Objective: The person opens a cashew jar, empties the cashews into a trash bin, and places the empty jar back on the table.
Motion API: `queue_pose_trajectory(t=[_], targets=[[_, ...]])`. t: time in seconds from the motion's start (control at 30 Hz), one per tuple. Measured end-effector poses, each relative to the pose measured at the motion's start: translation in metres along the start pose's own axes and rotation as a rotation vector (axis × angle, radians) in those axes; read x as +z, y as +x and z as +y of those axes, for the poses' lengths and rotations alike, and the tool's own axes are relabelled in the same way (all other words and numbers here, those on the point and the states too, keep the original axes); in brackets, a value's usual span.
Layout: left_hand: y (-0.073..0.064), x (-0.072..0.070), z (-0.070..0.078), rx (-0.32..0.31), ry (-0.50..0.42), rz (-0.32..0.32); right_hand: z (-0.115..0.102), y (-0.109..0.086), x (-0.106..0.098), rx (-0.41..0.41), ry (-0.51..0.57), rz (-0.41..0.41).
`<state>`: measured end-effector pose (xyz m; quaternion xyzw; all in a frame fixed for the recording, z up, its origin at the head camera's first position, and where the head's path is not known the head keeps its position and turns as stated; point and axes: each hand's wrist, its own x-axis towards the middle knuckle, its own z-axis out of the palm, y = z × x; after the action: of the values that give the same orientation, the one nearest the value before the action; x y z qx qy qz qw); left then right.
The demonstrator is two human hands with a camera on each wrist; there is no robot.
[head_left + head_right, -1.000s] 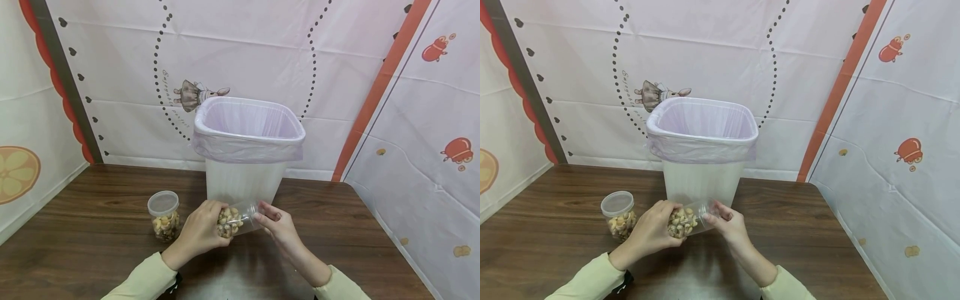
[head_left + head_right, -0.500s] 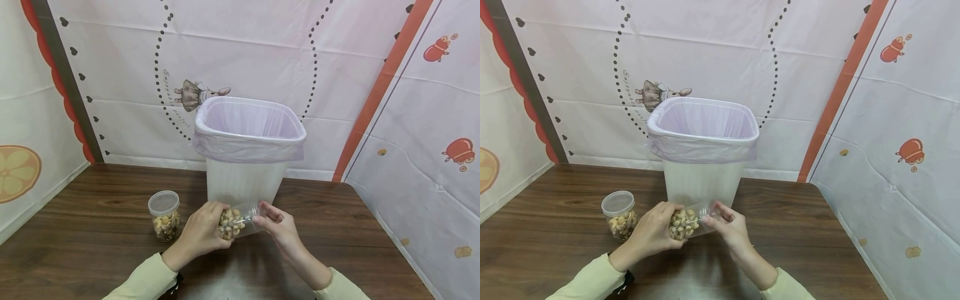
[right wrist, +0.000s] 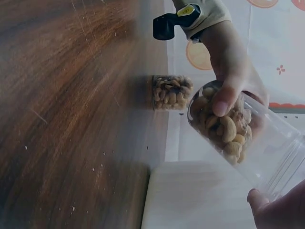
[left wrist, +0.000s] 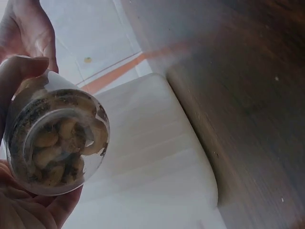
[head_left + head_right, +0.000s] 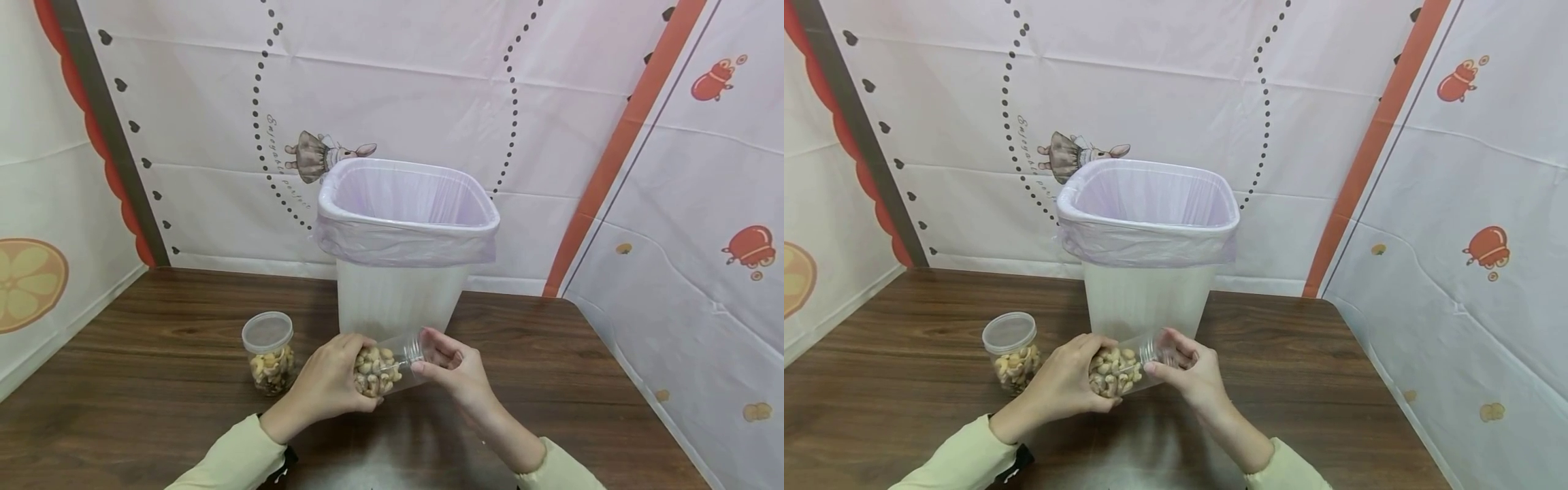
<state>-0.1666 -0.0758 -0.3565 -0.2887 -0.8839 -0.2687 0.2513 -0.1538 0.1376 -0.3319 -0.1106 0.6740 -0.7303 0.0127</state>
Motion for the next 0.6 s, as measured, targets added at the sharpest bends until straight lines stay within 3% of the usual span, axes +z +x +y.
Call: queue_pose_trajectory(t=[0.6], targets=[[-0.0008, -0.0029, -0.0006, -0.031, -0.074, -0.056, 0.0047, 0.0035, -0.0088, -0.089, -0.057, -0.144]])
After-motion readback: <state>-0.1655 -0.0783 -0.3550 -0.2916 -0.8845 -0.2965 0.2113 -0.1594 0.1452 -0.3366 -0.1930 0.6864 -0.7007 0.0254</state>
